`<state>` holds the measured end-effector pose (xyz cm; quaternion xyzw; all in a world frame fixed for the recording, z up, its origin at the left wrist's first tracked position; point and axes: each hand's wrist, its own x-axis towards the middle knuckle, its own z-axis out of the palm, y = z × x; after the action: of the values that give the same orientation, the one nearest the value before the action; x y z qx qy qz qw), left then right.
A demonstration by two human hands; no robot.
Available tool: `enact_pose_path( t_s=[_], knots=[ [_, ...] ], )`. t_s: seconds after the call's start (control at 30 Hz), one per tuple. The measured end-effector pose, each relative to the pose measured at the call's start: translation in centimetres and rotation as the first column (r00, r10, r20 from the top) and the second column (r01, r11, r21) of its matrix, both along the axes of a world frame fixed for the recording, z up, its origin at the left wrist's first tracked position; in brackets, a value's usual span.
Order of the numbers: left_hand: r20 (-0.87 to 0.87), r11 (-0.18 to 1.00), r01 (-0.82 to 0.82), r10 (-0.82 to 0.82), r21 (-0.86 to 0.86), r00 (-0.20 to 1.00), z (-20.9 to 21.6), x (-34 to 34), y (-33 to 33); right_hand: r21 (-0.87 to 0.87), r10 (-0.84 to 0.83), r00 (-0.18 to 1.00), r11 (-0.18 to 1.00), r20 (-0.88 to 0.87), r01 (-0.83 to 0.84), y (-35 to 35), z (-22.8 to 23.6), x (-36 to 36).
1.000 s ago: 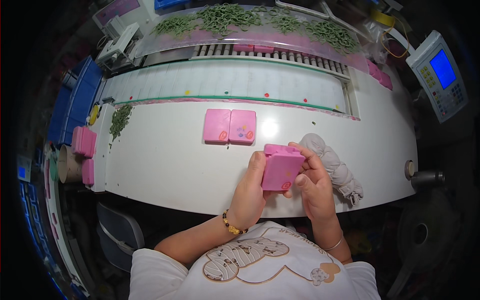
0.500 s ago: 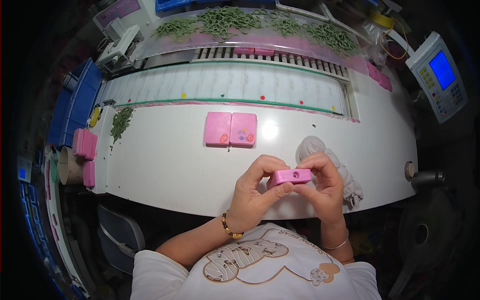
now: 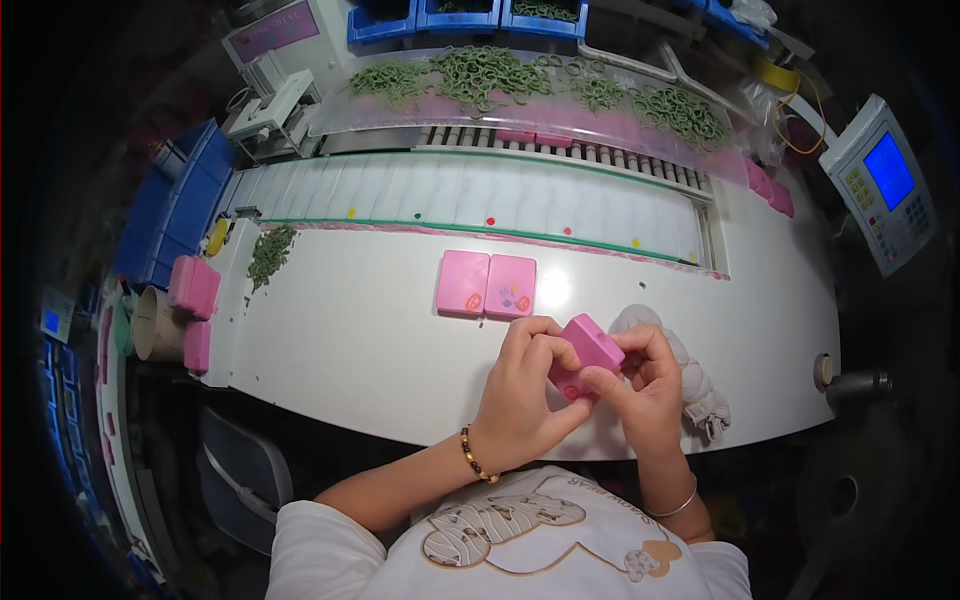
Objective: Assembling components and dried herbs into pink rectangular containers at a production workstation.
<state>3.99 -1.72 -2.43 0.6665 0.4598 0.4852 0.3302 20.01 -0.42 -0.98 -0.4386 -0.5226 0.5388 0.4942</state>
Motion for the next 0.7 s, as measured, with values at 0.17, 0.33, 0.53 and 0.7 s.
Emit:
enact_pose_path(
  t_s=[0.17, 0.33, 0.53, 0.7],
  knots=[
    [-0.082, 0.996, 0.087, -0.09, -0.036, 0.993, 0.1, -2.3, 3.5, -0.151, 0.054, 0.997, 0.987, -0.05, -0.06, 0.6, 0.5, 2.2],
    [-0.35, 0.953, -0.279, 0.302, 0.118, 0.887, -1.1, -6.7, 11.6, -0.06, -0.018, 0.999, 0.998, -0.051, 0.015, 1.7, 2.7, 5.1],
    [-0.482, 0.859, -0.414, 0.512, 0.301, 0.711, -3.1, -10.0, 17.6, 0.149, -0.314, 0.934, 0.945, 0.172, 0.291, 3.2, 5.0, 10.5],
    [-0.489, 0.841, -0.409, 0.539, 0.353, 0.686, -3.9, -9.2, 19.3, 0.22, -0.519, 0.804, 0.854, 0.289, 0.472, 6.2, 5.3, 17.8]
  ],
)
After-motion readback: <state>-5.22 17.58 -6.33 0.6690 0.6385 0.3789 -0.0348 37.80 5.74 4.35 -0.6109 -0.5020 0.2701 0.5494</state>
